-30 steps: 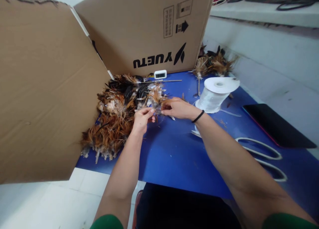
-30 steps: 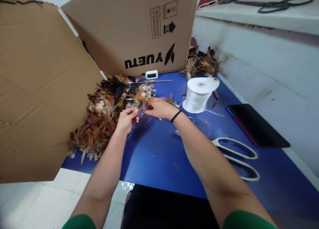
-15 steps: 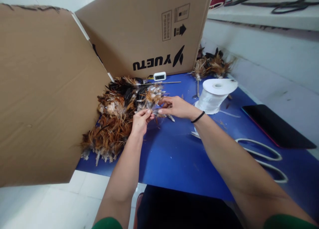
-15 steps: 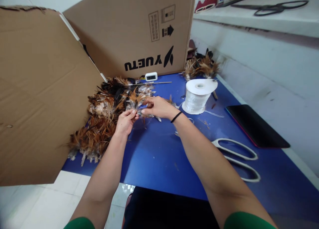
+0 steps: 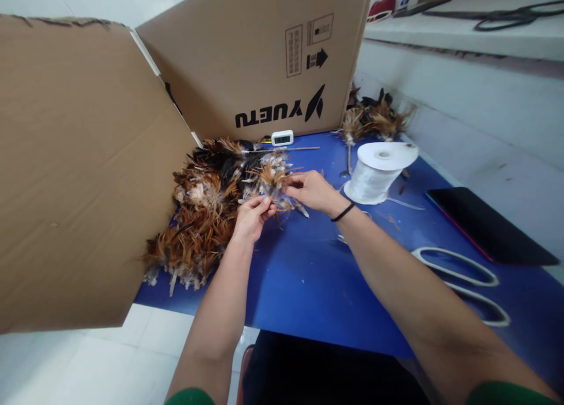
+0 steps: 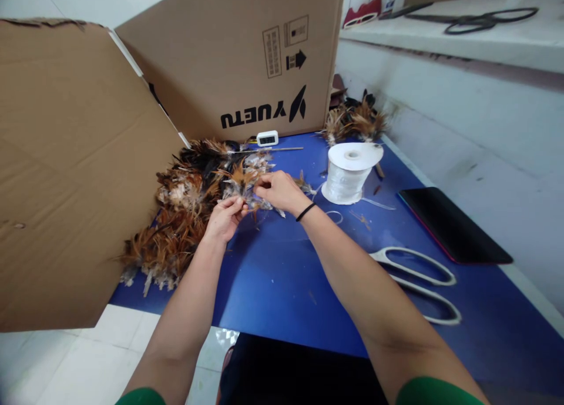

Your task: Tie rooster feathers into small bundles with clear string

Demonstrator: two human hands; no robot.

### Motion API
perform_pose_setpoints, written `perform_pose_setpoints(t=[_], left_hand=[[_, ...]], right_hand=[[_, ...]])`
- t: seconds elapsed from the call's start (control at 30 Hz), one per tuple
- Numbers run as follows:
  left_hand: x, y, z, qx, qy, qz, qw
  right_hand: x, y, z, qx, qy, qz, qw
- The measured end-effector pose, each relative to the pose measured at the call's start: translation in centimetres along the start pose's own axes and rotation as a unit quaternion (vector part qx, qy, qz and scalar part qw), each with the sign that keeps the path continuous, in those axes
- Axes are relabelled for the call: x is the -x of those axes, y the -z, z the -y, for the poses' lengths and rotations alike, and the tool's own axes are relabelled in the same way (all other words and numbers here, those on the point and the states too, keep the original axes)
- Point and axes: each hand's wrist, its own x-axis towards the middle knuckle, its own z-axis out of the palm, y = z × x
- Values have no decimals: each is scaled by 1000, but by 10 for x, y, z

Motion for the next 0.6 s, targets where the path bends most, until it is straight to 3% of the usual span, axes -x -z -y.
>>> perform_pose_setpoints(t=[0.17, 0.33, 0.6], left_hand=[[1, -1, 0, 9, -15, -3, 1000], [1, -1, 1, 14, -14, 8, 1000], [2, -1, -1, 6, -3, 20, 1000]], right_hand=[[0, -12, -1, -63, -14, -5, 998], [-1, -22, -4, -47, 5, -4, 999], [0, -13, 1, -97, -32, -13, 995]])
